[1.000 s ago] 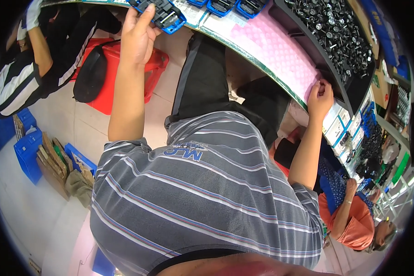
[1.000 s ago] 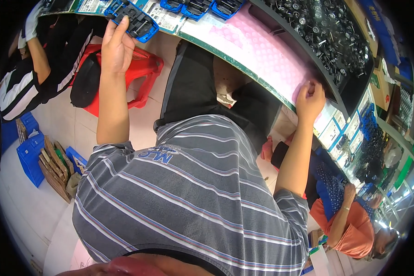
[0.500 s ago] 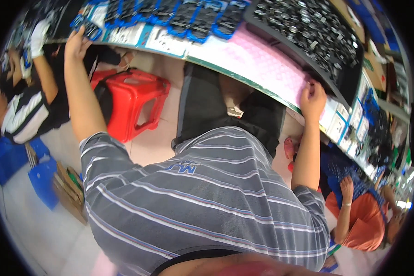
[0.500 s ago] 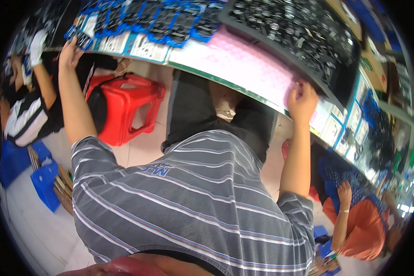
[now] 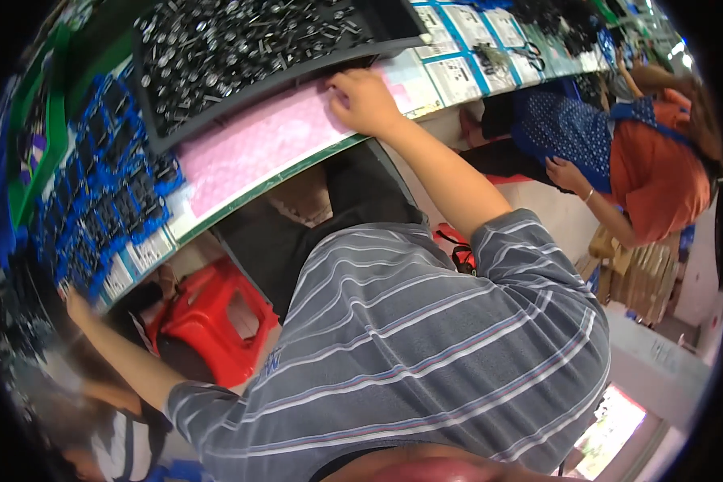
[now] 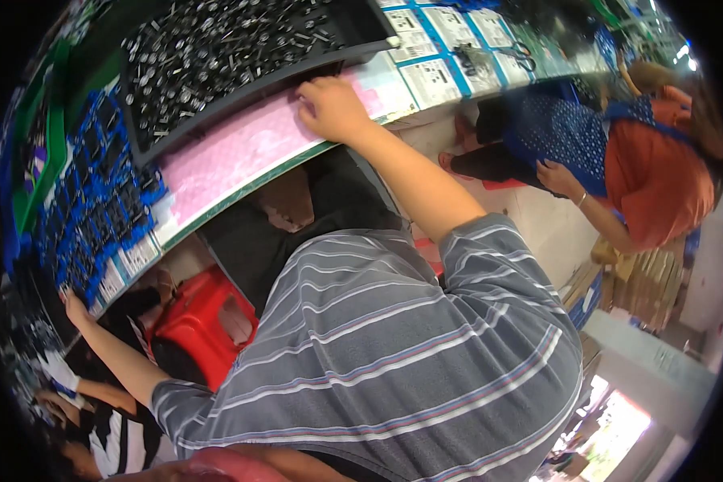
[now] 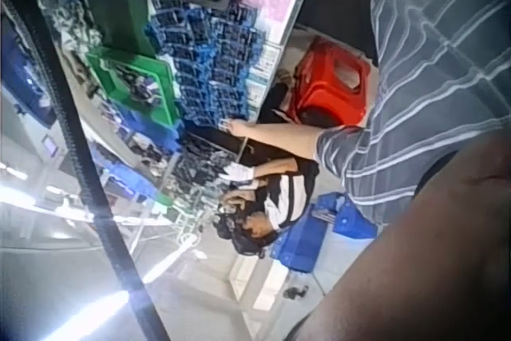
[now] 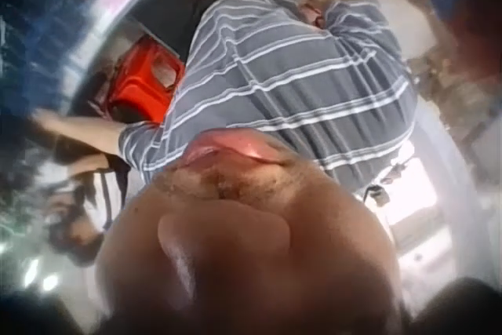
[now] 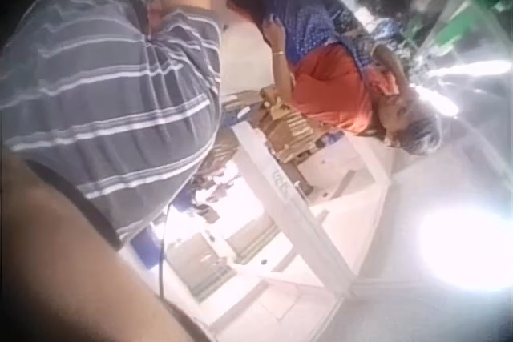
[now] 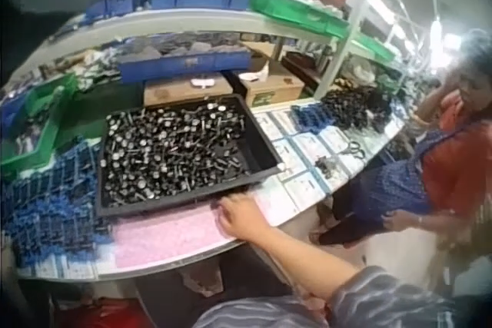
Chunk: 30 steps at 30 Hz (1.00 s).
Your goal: The person assembles toy cars by picking up chassis and wheel sets from trays, fitting the wheels into the chassis by hand, and placing the assembled toy cars on the workbench.
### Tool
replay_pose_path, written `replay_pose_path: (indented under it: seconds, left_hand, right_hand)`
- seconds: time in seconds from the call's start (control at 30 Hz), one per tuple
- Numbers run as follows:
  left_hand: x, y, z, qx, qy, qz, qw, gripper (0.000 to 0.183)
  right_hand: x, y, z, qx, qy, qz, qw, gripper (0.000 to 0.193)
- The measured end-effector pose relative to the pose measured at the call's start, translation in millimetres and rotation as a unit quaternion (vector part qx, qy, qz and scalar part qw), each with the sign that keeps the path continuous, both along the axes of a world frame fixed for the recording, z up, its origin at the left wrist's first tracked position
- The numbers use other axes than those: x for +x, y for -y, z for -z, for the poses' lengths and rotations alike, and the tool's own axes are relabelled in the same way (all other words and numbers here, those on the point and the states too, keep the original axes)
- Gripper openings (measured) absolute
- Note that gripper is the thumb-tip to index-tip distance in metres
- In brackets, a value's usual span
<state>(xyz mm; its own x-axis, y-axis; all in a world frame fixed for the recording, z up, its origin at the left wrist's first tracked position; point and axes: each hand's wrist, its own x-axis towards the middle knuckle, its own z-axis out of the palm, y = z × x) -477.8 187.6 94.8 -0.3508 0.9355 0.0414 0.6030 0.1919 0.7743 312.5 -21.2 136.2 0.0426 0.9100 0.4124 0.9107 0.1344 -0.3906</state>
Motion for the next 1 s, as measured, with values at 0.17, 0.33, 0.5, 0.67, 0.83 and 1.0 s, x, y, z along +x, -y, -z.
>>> replay_pose_path:
  seconds: [0.17, 0.33, 0.5, 0.67, 0.83, 1.0]
  left_hand:
    - [65, 73, -31, 0.050, -0.141, -0.162, 0.975, 0.059]
    - [94, 178, 11, 0.048, 0.093, -0.161, 0.981, 0.035]
    - [234, 243, 77, -0.112, 0.263, -0.193, 0.938, 0.033]
    - [338, 250, 66, -0.144, 0.277, -0.040, 0.949, 0.028]
    - [419, 242, 4, -0.128, 0.212, 0.056, 0.967, 0.024]
    - [503, 249, -72, -0.196, 0.242, 0.252, 0.916, 0.027]
  right_hand:
    - [41, 36, -3, 0.077, -0.164, 0.044, 0.983, 0.009]
    - [130, 48, -10, 0.136, -0.162, 0.219, 0.953, 0.010]
    - [256, 9, -27, 0.108, 0.037, 0.324, 0.939, 0.035]
    - [311, -46, -2, 0.051, 0.045, 0.390, 0.918, 0.053]
    - [283, -42, -27, 0.082, 0.101, 0.409, 0.903, 0.022]
    - [257, 14, -42, 0.170, 0.042, 0.316, 0.933, 0.026]
